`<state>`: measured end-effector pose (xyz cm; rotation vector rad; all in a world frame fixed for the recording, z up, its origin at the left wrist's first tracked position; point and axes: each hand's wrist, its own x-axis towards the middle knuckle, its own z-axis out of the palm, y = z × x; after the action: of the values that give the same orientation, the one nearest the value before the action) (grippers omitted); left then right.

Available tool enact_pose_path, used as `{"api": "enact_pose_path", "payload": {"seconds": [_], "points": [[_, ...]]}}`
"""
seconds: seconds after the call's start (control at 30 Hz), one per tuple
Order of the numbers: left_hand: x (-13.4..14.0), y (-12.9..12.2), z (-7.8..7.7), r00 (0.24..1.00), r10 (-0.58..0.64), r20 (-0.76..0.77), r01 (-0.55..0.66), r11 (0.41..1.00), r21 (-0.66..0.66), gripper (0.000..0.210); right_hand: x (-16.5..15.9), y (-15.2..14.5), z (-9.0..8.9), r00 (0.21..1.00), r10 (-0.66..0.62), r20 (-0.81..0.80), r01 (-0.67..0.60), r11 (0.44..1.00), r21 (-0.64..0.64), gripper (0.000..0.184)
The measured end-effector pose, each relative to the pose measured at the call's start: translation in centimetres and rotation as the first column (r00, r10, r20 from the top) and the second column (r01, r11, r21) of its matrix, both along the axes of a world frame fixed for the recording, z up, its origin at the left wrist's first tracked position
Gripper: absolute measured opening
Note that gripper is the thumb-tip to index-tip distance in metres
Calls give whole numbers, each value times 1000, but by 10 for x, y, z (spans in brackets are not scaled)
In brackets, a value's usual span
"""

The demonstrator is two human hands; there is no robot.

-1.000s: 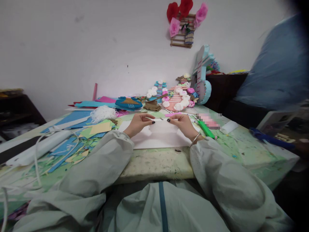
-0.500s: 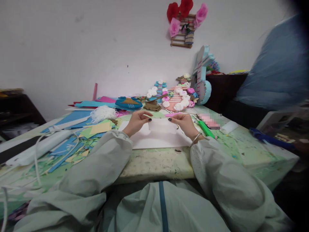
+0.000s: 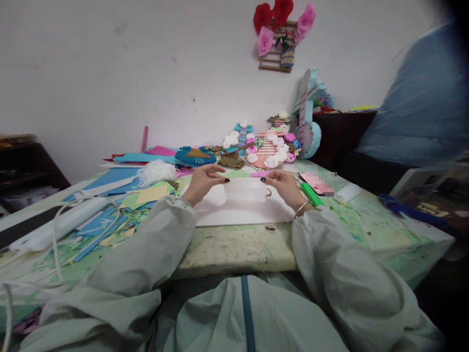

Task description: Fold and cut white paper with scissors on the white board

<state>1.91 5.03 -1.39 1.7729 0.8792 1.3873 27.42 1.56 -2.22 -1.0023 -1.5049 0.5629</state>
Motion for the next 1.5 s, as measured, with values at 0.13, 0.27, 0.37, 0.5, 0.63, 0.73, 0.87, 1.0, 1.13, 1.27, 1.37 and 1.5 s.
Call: {"api": "enact_pose_path", "payload": {"seconds": [0.13,0.27,0.37,0.5,0.63,0.73,0.87,1.0,1.13,1.27,1.37,1.5], "points": [[0,-1,1,999,33,36,-33,999,17,43,0,1,0,1000,3,8,-3,1000,11,37],[0,3,-1,999,28,40,-28,999,18,41,-2,-2,-1,998,52,-24,-53,997,-48,38],[-1,4,-2,999,-7,35,5,999,32,41,-5,-5,-1,992,102,-74,-109,989,-100,39],[1,1,-2,991,-97,91,100,995,-25,45,-6,-7,0,987,126,-97,-135,986,-98,39],[4,-2,0,958,-180,225,187,982,-10,46,-6,-8,2,983,126,-132,-129,992,-17,34],[4,-1,-1,954,-181,241,188,982,-6,42,-6,-5,-1,982,135,-129,-135,991,10,29],[3,6,-8,992,-62,114,73,993,-98,35,-7,6,-14,989,145,-22,-147,982,-121,26],[1,10,-20,990,-2,-143,-31,974,-226,28,-5,19,-29,990,53,127,-21,970,-240,17],[1,10,-25,967,-48,-250,-27,957,-289,30,2,27,-33,970,-114,216,155,970,-186,6],[1,13,-24,932,45,-361,-99,987,-130,38,8,30,-33,870,-281,405,333,941,-63,8],[5,14,-24,873,131,-469,-86,990,115,37,5,31,-34,751,-266,605,365,930,-44,12],[16,11,-30,793,159,-588,0,965,261,32,-3,32,-33,569,-233,789,398,917,-16,18]]}}
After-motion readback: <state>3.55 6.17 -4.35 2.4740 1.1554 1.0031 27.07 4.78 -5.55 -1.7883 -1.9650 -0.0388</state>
